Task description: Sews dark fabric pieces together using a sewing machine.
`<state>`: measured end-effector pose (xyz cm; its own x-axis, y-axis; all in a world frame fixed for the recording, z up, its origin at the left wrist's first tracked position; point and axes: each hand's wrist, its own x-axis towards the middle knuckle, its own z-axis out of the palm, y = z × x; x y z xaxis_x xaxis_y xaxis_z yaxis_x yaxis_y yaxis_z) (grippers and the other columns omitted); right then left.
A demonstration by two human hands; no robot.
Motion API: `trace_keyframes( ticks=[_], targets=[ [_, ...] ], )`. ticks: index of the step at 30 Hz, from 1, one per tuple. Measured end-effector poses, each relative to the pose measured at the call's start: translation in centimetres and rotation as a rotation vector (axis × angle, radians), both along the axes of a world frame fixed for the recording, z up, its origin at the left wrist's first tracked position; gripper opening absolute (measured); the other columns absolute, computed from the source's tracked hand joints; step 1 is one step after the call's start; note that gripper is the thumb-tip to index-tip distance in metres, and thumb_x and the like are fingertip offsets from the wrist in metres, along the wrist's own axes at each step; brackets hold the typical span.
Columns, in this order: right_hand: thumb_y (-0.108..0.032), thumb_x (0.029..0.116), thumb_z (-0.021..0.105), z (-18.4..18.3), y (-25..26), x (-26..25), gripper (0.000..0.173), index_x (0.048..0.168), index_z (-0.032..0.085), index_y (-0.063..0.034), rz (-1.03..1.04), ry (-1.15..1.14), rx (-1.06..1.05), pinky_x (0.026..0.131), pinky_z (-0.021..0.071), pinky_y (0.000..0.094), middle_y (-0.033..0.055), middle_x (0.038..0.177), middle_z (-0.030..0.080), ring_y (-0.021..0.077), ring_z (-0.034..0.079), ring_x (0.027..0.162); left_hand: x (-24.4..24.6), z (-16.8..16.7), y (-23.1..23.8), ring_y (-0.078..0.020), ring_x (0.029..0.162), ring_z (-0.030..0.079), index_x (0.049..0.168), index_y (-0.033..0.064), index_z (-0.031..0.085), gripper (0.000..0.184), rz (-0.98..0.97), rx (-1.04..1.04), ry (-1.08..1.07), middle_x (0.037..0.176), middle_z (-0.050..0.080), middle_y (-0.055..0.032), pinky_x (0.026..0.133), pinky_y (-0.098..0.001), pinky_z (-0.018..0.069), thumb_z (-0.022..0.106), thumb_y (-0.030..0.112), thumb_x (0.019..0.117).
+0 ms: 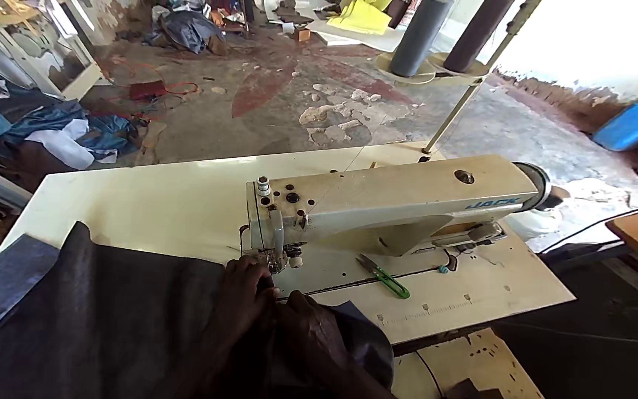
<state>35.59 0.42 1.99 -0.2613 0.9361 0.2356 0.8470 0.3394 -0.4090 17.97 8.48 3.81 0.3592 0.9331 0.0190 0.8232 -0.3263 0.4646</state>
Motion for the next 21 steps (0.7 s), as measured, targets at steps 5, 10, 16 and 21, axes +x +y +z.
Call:
trace_keyframes(
  ticks=[5, 10, 16, 21],
  targets=[
    [-0.028, 0.1028, 0.055, 0.2, 0.0, 0.0, 0.023, 0.105, 0.075, -0.0149, 0.005, 0.001, -0.005, 0.063, 0.0582, 0.0373, 0.0093, 0.093, 0.065, 0.0240, 0.068, 0.081, -0.3, -0.4, 1.3, -0.0252, 0.113, 0.058, 0.104, 0.0196, 0.076, 0.024, -0.092, -0.029, -0.069, 0.109, 0.067, -0.0011, 0.097, -0.0512, 0.0453, 0.063, 0.040, 0.0988],
    [-0.029, 0.1011, 0.059, 0.5, -0.1, -0.2, 0.023, 0.109, 0.073, -0.0127, -0.023, -0.003, -0.013, 0.064, 0.0593, 0.0378, 0.0111, 0.098, 0.065, 0.0255, 0.069, 0.083, -0.1, -2.6, 1.1, -0.0241, 0.109, 0.062, 0.106, 0.0215, 0.074, 0.032, -0.077, 0.248, -0.080, 0.108, 0.070, 0.0006, 0.092, -0.0510, 0.0472, 0.057, 0.048, 0.0996],
    [-0.029, 0.1021, 0.057, 2.6, 0.8, -0.3, 0.043, 0.139, 0.060, -0.0078, 0.019, -0.086, -0.267, 0.081, 0.0588, 0.0447, 0.0186, 0.114, 0.064, 0.0334, 0.068, 0.097, 0.1, -2.5, 0.1, -0.0271, 0.113, 0.062, 0.101, 0.0210, 0.077, 0.029, -0.120, 0.451, 0.037, 0.109, 0.069, -0.0027, 0.099, -0.0538, 0.0463, 0.054, 0.040, 0.1027],
    [-0.031, 0.1039, 0.054, 3.4, 1.5, -0.1, 0.043, 0.141, 0.059, -0.0089, 0.061, -0.148, -0.327, 0.078, 0.0587, 0.0475, 0.0189, 0.114, 0.065, 0.0349, 0.069, 0.095, -0.8, -1.5, -2.0, -0.0279, 0.139, 0.050, 0.123, 0.0244, 0.073, 0.035, -0.165, 0.354, 0.121, 0.142, 0.062, -0.0005, 0.112, -0.0575, 0.0388, 0.045, 0.037, 0.1065]
  ],
)
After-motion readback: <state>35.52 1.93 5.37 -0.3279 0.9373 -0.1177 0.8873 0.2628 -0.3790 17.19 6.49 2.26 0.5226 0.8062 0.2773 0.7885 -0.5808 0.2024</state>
